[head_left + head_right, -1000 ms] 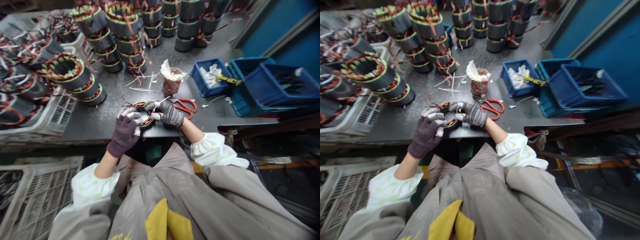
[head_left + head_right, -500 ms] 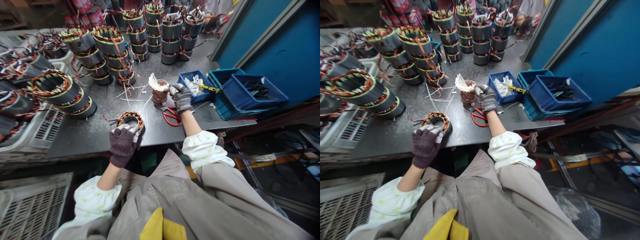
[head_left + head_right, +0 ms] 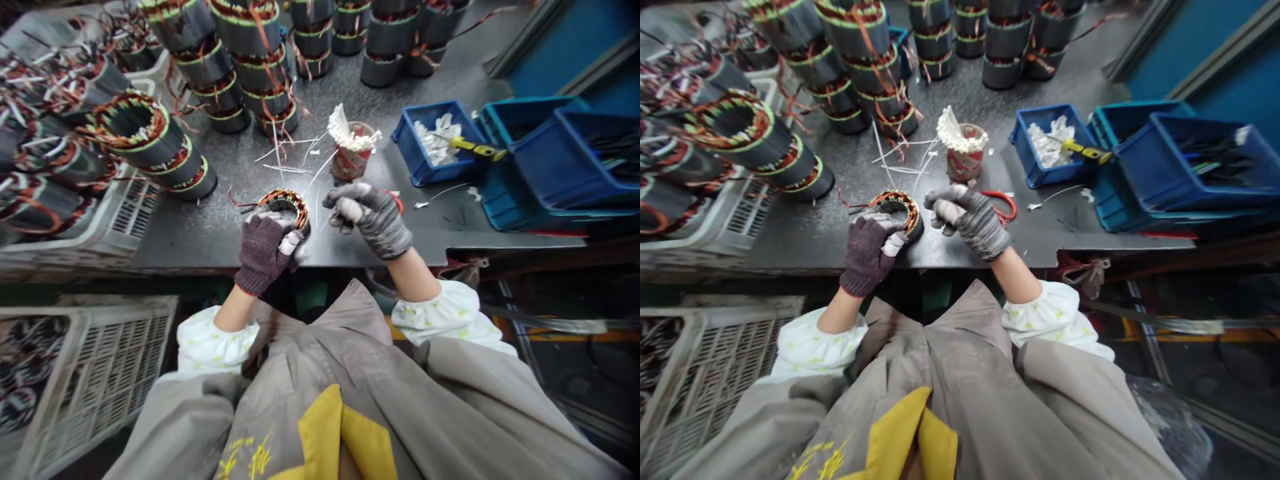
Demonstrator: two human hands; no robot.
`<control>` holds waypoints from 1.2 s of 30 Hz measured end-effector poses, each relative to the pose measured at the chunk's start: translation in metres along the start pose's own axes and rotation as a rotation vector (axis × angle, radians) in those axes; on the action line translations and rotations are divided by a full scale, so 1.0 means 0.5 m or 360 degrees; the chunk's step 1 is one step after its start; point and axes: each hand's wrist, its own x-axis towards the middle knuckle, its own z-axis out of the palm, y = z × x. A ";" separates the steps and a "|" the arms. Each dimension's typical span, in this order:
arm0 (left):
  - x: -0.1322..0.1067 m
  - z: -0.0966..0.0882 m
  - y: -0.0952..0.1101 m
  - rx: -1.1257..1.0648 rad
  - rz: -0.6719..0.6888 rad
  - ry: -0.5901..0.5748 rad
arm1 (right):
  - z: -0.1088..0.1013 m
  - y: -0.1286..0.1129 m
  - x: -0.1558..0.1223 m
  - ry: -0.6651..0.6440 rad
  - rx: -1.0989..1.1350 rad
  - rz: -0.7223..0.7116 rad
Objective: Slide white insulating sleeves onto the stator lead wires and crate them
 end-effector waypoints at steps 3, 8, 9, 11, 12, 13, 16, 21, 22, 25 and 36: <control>-0.001 -0.004 0.005 -0.0010 -0.0045 -0.0075 | 0.071 0.052 -0.005 -0.0138 -0.0003 0.0036; -0.008 0.011 -0.005 -0.0004 -0.0108 -0.0076 | 0.119 0.099 -0.010 -0.0231 0.0261 0.0203; -0.010 0.015 -0.007 -0.0002 -0.0106 -0.0073 | 0.120 0.101 -0.013 -0.0252 0.0288 0.0202; -0.013 0.021 -0.011 0.0000 -0.0101 -0.0061 | 0.122 0.099 -0.018 -0.0260 0.0287 0.0156; -0.014 0.024 -0.011 -0.0001 -0.0102 -0.0058 | 0.121 0.097 -0.019 -0.0245 0.0268 0.0130; -0.014 0.025 -0.011 -0.0003 -0.0109 -0.0056 | 0.120 0.094 -0.021 -0.0209 0.0245 0.0108; -0.012 0.018 -0.005 -0.0027 -0.0126 -0.0068 | 0.104 0.077 -0.033 0.0024 0.0239 0.0033; -0.009 -0.013 0.005 -0.0044 -0.0033 -0.0162 | 0.050 0.038 -0.105 0.0269 0.0281 -0.0109; -0.010 -0.017 0.005 -0.0026 -0.0022 -0.0183 | 0.041 0.035 -0.124 0.0188 0.0200 -0.0124; -0.010 -0.022 0.003 0.0009 -0.0012 -0.0234 | 0.030 0.045 -0.173 -0.0137 -0.0064 -0.0183; -0.001 -0.017 0.011 0.0157 -0.0062 -0.0228 | 0.032 0.085 -0.180 -0.0455 -0.0204 -0.0337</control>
